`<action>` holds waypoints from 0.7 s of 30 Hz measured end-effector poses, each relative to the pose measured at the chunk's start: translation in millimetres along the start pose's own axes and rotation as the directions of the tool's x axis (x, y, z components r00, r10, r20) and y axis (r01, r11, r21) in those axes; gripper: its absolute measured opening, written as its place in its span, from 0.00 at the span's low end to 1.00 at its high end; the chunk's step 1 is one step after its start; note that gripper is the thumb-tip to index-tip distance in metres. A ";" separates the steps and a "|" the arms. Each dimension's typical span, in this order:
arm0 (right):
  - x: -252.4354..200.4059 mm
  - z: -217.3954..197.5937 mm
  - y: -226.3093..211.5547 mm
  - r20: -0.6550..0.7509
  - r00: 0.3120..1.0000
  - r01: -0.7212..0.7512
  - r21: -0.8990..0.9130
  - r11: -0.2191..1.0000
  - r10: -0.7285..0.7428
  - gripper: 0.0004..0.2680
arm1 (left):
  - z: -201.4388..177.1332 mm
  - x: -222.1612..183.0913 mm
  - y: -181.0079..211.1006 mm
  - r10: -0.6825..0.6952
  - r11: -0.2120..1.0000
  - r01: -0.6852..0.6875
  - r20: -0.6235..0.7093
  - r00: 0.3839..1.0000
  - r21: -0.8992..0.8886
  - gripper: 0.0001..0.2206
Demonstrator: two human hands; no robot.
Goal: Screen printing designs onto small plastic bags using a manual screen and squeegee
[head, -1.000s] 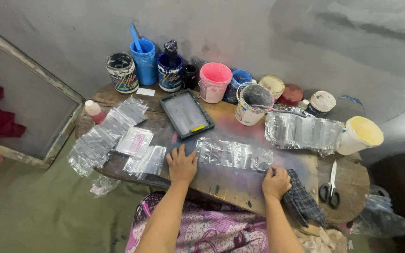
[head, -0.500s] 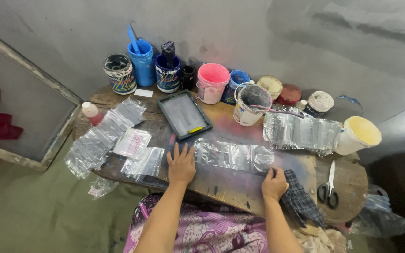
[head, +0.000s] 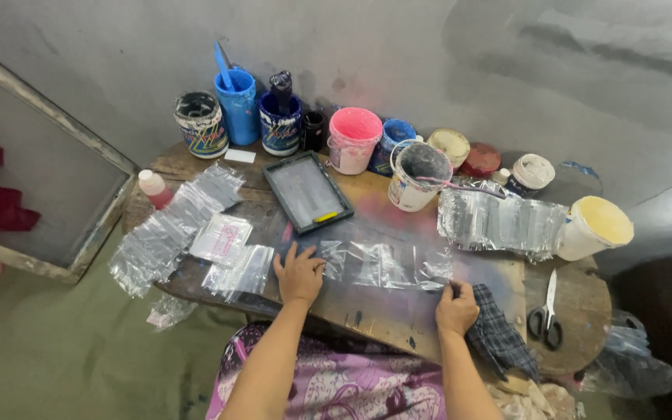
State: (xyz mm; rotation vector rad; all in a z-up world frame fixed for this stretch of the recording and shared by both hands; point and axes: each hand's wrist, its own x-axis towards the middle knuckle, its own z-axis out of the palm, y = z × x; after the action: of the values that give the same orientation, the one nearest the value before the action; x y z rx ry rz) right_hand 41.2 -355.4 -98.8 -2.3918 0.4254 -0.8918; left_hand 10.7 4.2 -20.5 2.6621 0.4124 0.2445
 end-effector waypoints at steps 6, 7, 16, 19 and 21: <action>-5.3 -23.9 -19.3 0.021 0.999 0.043 0.224 0.974 -0.049 0.06 | 27.1 -2.3 -22.6 0.003 0.995 -0.006 -0.032 0.999 -0.096 0.08; -5.8 -28.4 -21.3 0.017 0.999 0.046 0.226 0.973 -0.051 0.06 | 27.6 -1.1 -22.9 0.005 0.995 -0.008 -0.036 0.999 -0.097 0.08; -27.3 -60.7 -28.8 0.108 0.994 -0.029 0.249 0.968 0.002 0.05 | 27.2 6.9 -17.6 -0.041 0.993 0.034 -0.059 0.997 -0.111 0.10; -26.4 -64.3 -31.1 0.120 0.993 -0.008 0.241 0.970 -0.021 0.05 | 9.0 10.8 -7.0 -0.072 0.996 0.072 0.003 0.997 -0.052 0.10; -24.9 -64.6 -35.3 0.131 0.990 0.019 0.240 0.971 -0.051 0.04 | -22.1 6.1 9.8 -0.125 0.992 0.125 0.016 0.992 -0.007 0.11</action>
State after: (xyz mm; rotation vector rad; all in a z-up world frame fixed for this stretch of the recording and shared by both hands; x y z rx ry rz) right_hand -17.2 -340.3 -49.7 -2.2267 0.2102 -0.7433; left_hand 13.7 6.3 4.2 2.6165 0.5701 0.1860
